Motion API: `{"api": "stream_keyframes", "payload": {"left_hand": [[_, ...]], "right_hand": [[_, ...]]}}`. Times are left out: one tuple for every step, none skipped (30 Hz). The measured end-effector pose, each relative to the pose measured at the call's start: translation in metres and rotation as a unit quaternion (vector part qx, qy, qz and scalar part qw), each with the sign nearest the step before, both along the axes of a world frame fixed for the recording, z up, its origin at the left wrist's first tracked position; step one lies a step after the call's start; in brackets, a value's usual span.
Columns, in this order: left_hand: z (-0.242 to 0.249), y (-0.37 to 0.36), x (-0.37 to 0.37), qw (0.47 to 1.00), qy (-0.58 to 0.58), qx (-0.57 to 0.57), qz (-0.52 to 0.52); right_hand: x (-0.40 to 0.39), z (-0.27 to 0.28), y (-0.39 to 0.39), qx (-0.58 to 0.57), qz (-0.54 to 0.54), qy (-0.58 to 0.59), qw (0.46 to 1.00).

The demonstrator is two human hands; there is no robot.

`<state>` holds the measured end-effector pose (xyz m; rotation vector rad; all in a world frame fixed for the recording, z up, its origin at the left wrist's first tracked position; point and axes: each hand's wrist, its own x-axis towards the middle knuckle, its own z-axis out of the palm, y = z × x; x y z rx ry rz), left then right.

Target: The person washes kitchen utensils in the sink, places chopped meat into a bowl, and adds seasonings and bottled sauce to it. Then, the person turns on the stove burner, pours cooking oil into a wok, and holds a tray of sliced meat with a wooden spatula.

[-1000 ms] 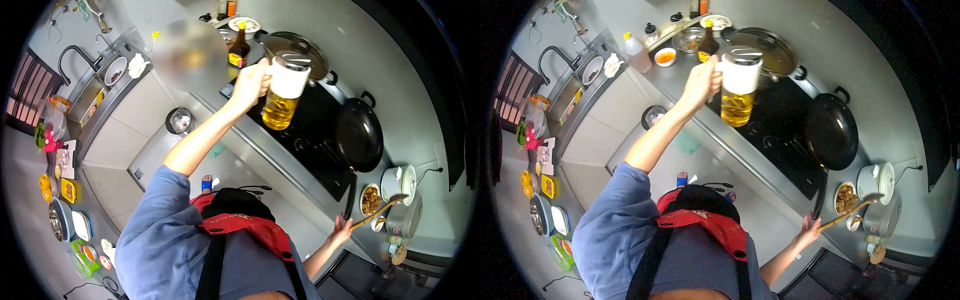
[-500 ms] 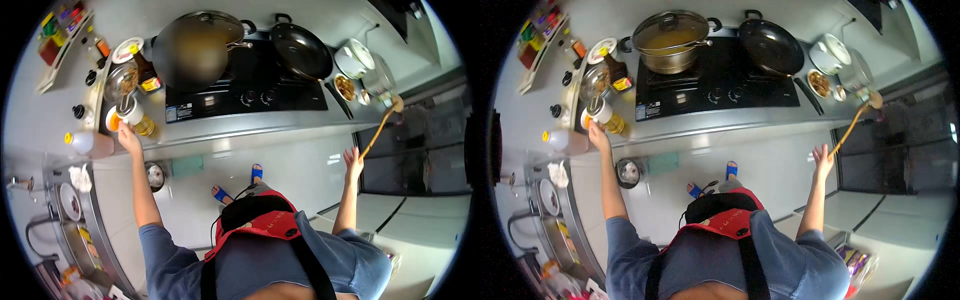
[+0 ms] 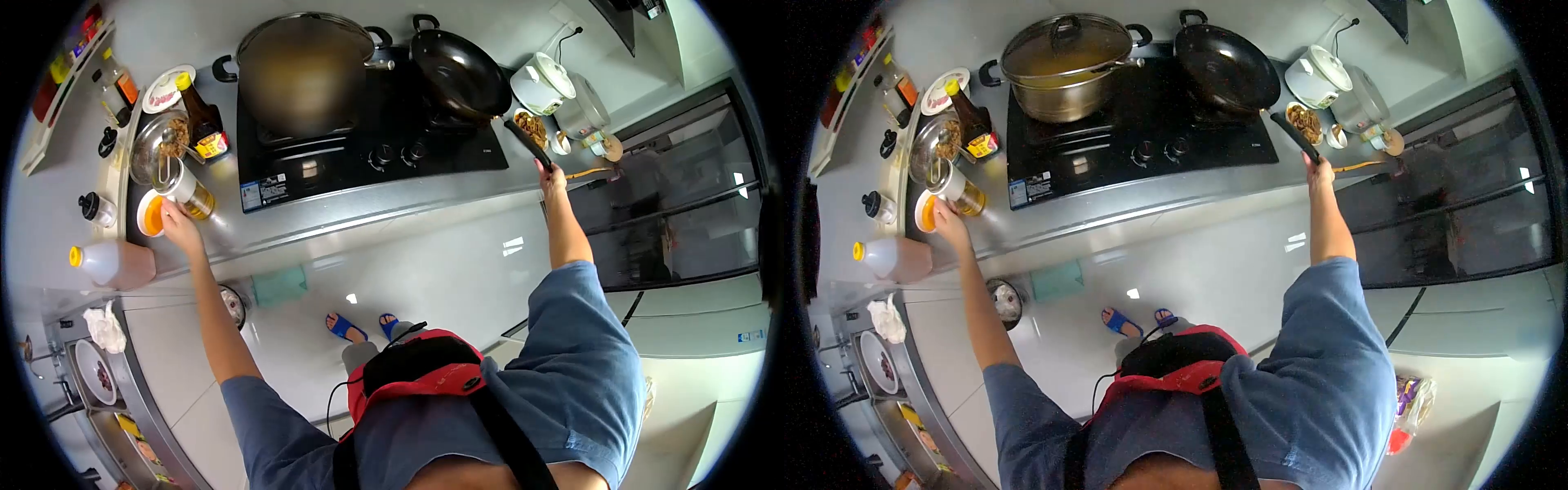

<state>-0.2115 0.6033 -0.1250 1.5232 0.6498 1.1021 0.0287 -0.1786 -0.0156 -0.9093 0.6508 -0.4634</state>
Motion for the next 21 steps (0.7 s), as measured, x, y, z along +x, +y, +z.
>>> {"api": "stream_keyframes", "payload": {"left_hand": [[0.003, -0.001, 0.000, 0.999, 0.021, 0.029, 0.006], [0.004, 0.000, -0.001, 0.999, 0.021, 0.023, 0.007], [0.006, 0.003, -0.004, 0.996, 0.066, 0.066, 0.015], [0.006, 0.002, -0.008, 0.988, 0.112, 0.105, 0.024], [0.008, -0.004, -0.011, 0.988, 0.114, 0.096, 0.026], [0.011, -0.010, -0.013, 0.981, 0.093, 0.153, 0.081], [0.016, -0.016, -0.017, 0.965, 0.072, 0.213, 0.134], [0.020, -0.025, -0.024, 0.965, 0.074, 0.210, 0.135], [0.025, -0.035, -0.033, 0.961, 0.066, 0.214, 0.160], [0.027, -0.042, -0.041, 0.956, 0.055, 0.218, 0.187], [0.019, -0.047, -0.050, 0.967, 0.046, 0.176, 0.176], [0.010, -0.053, -0.059, 0.967, 0.046, 0.177, 0.179], [0.009, -0.064, -0.069, 0.980, 0.004, 0.101, 0.174], [0.011, -0.076, -0.080, 0.985, -0.038, 0.026, 0.166], [0.013, -0.090, -0.093, 0.984, -0.032, 0.027, 0.172], [0.015, -0.102, -0.104, 0.983, -0.027, 0.028, 0.177], [0.013, -0.109, -0.116, 0.982, -0.021, 0.026, 0.186], [0.008, -0.117, -0.130, 0.980, -0.013, 0.023, 0.195], [0.004, -0.126, -0.143, 0.978, -0.015, 0.025, 0.209], [0.003, -0.133, -0.156, 0.974, -0.020, 0.028, 0.224], [0.005, -0.141, -0.168, 0.972, 0.003, 0.021, 0.233]], "right_hand": [[0.003, 0.002, -0.003, -0.014, -0.003, -0.007, 1.000], [0.009, 0.007, -0.005, -0.028, -0.005, -0.017, 0.999], [0.015, 0.015, -0.009, -0.029, -0.004, -0.002, 1.000], [0.025, 0.011, -0.024, -0.064, 0.006, -0.034, 0.997], [0.025, 0.020, -0.022, -0.096, -0.010, -0.028, 0.995], [0.025, 0.026, -0.019, -0.123, -0.027, -0.022, 0.992], [0.026, 0.025, -0.023, -0.126, -0.023, -0.021, 0.991], [0.026, 0.024, -0.031, -0.139, -0.005, -0.031, 0.990], [0.028, 0.023, -0.038, -0.150, 0.015, -0.043, 0.988], [0.027, 0.026, -0.032, -0.151, 0.020, -0.046, 0.987], [0.020, 0.028, -0.025, -0.153, 0.008, -0.029, 0.988], [0.012, 0.028, -0.020, -0.153, -0.006, -0.011, 0.988], [0.010, 0.022, -0.023, -0.149, 0.015, -0.024, 0.988], [0.010, 0.020, -0.026, -0.145, 0.016, -0.024, 0.989], [0.007, 0.017, -0.030, -0.126, 0.023, -0.026, 0.991], [0.006, 0.014, -0.033, -0.105, 0.029, -0.029, 0.994], [0.007, 0.013, -0.036, -0.095, 0.025, -0.029, 0.995], [0.001, 0.014, -0.036, -0.088, 0.023, -0.030, 0.995], [-0.007, 0.017, -0.035, -0.093, 0.037, -0.037, 0.994], [-0.012, 0.020, -0.032, -0.096, 0.051, -0.047, 0.993], [-0.015, 0.018, -0.034, -0.100, 0.063, -0.055, 0.991]]}}
